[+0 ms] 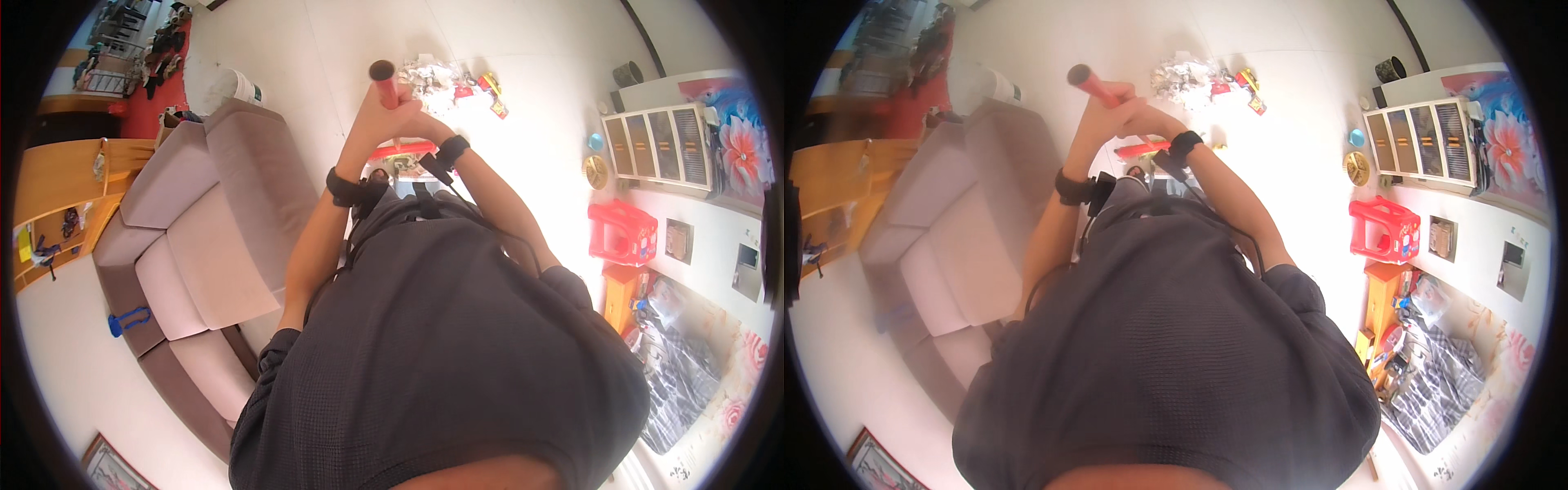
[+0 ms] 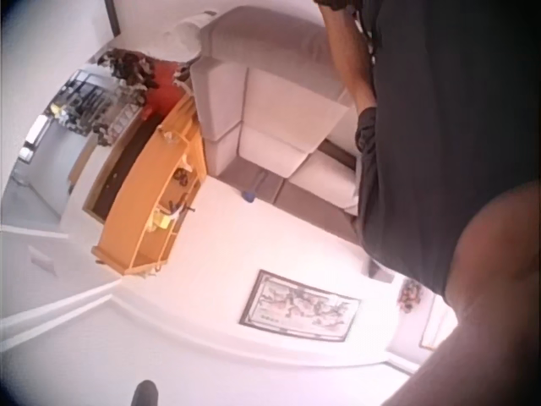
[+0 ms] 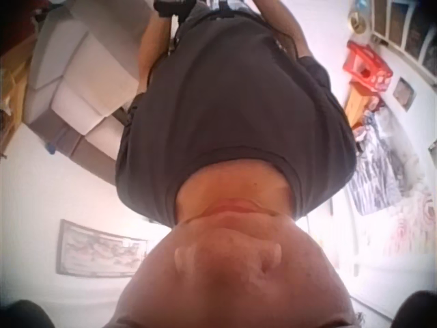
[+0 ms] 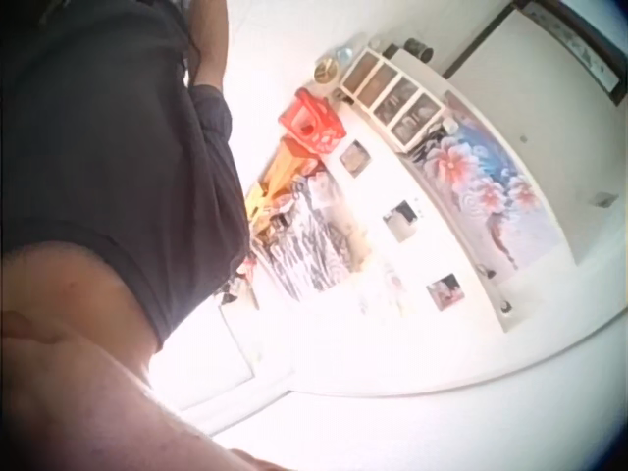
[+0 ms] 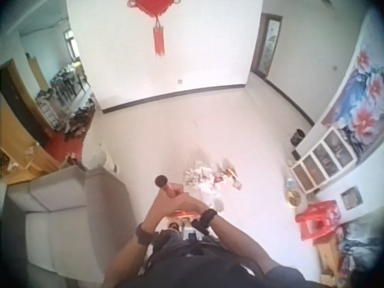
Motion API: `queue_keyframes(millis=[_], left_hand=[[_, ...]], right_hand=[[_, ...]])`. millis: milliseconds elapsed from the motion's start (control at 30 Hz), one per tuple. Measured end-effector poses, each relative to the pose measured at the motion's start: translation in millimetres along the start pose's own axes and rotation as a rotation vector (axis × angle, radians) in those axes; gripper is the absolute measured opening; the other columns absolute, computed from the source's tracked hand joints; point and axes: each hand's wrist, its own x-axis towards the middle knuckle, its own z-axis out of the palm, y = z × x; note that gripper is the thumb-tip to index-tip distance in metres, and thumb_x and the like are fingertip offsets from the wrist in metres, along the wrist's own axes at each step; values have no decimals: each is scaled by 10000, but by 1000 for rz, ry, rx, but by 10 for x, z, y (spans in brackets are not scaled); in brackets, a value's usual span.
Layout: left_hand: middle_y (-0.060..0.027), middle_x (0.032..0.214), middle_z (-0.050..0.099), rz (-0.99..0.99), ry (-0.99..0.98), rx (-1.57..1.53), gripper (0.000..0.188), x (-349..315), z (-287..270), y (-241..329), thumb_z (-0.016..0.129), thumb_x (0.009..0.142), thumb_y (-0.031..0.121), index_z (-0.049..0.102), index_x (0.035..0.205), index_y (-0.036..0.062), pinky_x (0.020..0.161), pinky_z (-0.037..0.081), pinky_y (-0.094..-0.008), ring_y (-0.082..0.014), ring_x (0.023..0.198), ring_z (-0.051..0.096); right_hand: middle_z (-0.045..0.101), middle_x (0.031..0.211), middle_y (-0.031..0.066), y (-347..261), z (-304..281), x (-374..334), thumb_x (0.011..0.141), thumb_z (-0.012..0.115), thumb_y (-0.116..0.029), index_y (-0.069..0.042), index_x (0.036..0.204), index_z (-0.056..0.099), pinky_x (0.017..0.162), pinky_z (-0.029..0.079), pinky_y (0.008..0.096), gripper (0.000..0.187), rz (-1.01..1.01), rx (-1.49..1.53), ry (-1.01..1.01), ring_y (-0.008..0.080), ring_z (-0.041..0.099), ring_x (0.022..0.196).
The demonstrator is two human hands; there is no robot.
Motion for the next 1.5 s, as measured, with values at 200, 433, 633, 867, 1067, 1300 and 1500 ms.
queue_keyframes(millis=[200, 433, 633, 867, 1067, 1300, 1500], left_hand=[[39, 551, 449, 61, 11, 26, 274, -440, 135, 331, 670, 803, 103, 494, 611, 20, 479, 320, -242, -41, 554, 420], [18, 590, 500, 27, 340, 113, 229, -1022, 330, 651, 614, 805, 40, 522, 600, -3, 531, 327, -220, -54, 579, 433], [13, 571, 422, 62, 526, 89, 231, -1803, 286, 708, 665, 808, 74, 517, 657, -17, 513, 324, -233, -56, 581, 394], [12, 598, 494, 41, 824, -4, 234, -2542, 117, 569, 667, 817, 77, 516, 661, -10, 540, 389, -252, -72, 583, 440], [-8, 614, 548, -16, 1116, -101, 234, -3193, -222, 49, 695, 803, 122, 548, 673, -6, 565, 429, -255, -72, 600, 492], [-74, 589, 563, -59, 1288, -111, 146, -3665, -638, -366, 671, 748, 107, 606, 751, -23, 542, 434, -289, -99, 562, 474], [-103, 621, 574, -190, 1469, -127, 158, -3958, -827, -596, 670, 739, 108, 625, 825, -17, 593, 466, -303, -118, 599, 511]], right_hand=[[625, 760, 37, -163, 267, -190, 743, 613, 32, -20, 958, 654, 616, 467, 291, 225, -156, 119, 5, 130, 565, 722], [550, 602, 82, -76, 728, -287, 671, 639, -31, -16, 811, 634, 544, 428, 312, 140, -227, -93, -71, 149, 502, 568], [526, 553, 91, -62, 1406, -478, 694, 642, -66, 2, 802, 632, 522, 421, 316, 128, -162, -71, -233, 140, 499, 537], [608, 1066, 85, -692, 2074, -648, 706, 685, -46, -58, 1149, 591, 815, 461, 263, 452, -88, 148, -544, 141, 560, 914], [568, 1193, 91, -134, 2737, -540, 686, 737, -67, -63, 1258, 517, 885, 450, 274, 612, 108, 79, -727, 169, 543, 1050], [560, 1207, 97, 649, 3183, -314, 675, 754, -75, -62, 1287, 485, 898, 449, 286, 669, 178, -80, -825, 183, 532, 1087], [553, 1218, 102, 825, 3742, -161, 665, 768, -81, -62, 1313, 457, 910, 448, 297, 719, 158, -100, -873, 195, 522, 1118]])
